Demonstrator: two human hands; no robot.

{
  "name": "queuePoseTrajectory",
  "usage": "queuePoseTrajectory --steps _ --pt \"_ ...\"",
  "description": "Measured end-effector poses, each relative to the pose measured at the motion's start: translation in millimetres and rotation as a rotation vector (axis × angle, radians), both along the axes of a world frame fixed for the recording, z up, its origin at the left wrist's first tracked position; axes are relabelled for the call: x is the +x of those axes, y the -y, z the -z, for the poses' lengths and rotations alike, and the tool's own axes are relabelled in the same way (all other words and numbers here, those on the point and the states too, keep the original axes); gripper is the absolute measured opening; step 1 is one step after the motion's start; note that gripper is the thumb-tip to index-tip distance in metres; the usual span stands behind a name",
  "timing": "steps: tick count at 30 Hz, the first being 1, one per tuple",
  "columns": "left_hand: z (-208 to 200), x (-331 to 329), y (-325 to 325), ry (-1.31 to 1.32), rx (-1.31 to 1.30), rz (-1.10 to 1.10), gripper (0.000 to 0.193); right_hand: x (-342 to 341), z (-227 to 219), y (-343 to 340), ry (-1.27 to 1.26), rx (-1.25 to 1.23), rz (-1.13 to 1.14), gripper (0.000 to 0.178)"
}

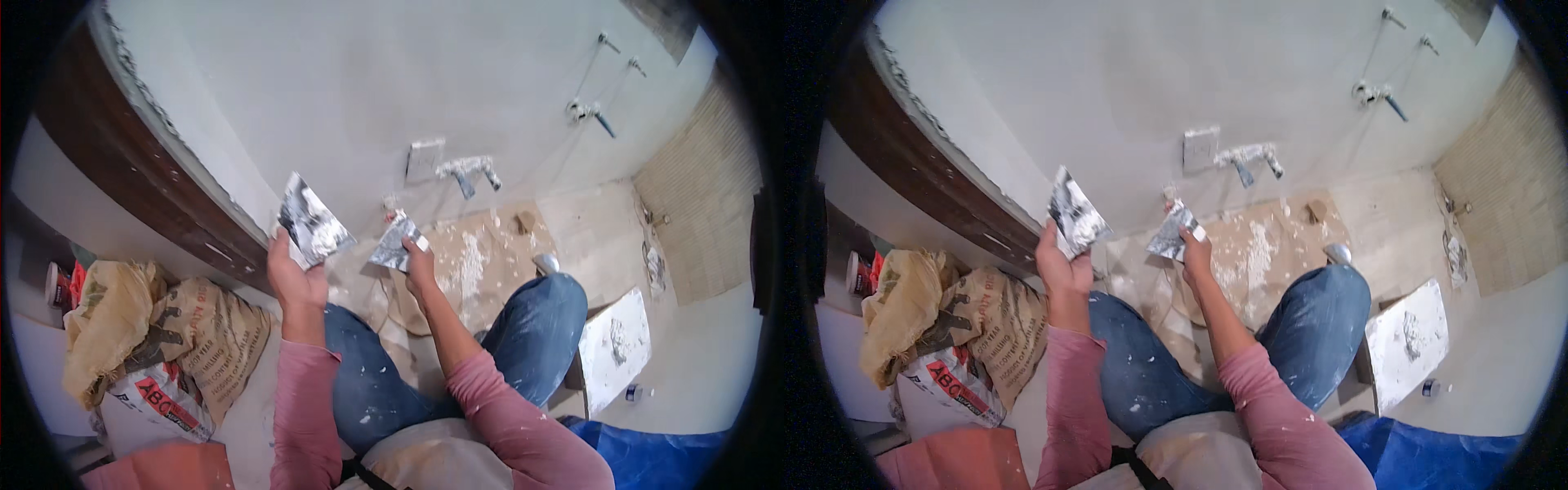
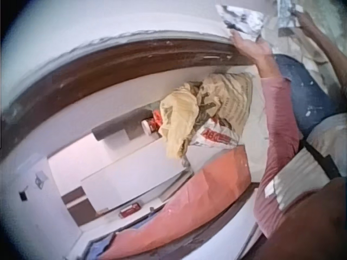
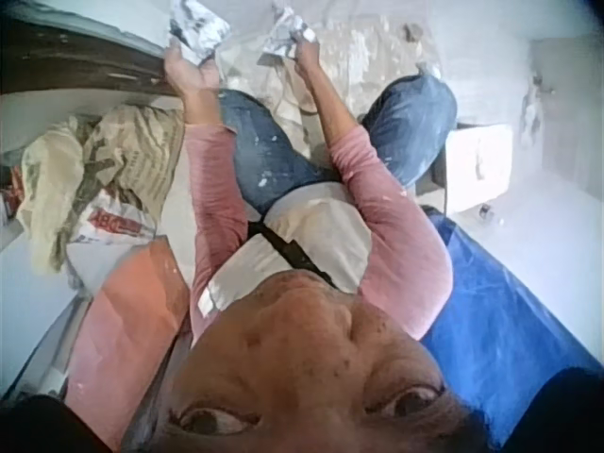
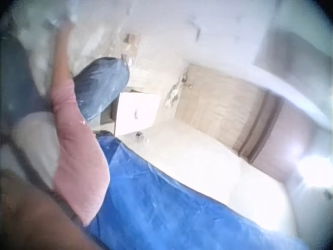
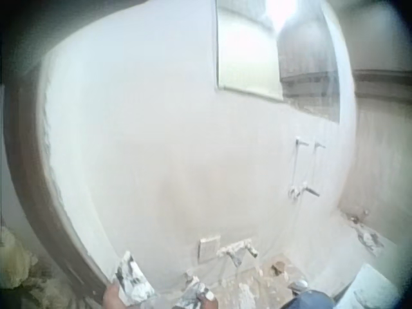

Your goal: The person applies white filler to a wall around electrical outlets and plumbing stubs using two putty knives, transferring the compound between tools and spreading it across the surface.

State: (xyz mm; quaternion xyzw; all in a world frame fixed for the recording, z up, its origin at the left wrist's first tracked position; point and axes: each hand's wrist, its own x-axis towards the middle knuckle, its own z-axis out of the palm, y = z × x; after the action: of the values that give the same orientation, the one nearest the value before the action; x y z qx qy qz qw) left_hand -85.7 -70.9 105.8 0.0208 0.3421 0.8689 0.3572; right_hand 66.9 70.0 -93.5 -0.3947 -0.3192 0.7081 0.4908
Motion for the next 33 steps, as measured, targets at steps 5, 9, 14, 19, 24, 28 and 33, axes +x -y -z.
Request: queuePoseTrajectory --steps 5,9,14,19,24,28,33 --pt "14.4 -6.3 -1.5 -0.034 0.0 0.051 0.037 8.1 -71.7 3.4 -0.166 -0.185 -0.032 0.035" --pt "8.6 2.7 -5.9 -0.113 0.082 0.196 0.034 28.2 -118.4 -15.6 -0.205 0.095 -0.138 0.037" --pt "5.3 -4.7 -1.3 -0.093 0.057 0.214 0.031 53.8 -210.9 -30.7 -0.284 0.276 -0.047 0.033" --pt "14.4 -2.3 -6.5 -0.095 0.064 0.318 0.029 109.5 -273.5 -19.5 -0.304 0.301 -0.036 0.03" --pt "33.5 -2.3 -19.1 -0.125 0.042 0.396 0.029 210.0 -304.9 -24.3 -0.146 0.388 0.017 0.034" --pt "49.3 -19.7 -13.6 -0.16 0.049 0.457 0.031 269.8 -316.6 -17.0 -0.283 0.21 0.177 0.037" --pt "35.2 -9.7 -11.6 -0.191 0.041 0.551 0.033 353.6 -265.2 -24.9 -0.554 0.116 -0.151 0.043"
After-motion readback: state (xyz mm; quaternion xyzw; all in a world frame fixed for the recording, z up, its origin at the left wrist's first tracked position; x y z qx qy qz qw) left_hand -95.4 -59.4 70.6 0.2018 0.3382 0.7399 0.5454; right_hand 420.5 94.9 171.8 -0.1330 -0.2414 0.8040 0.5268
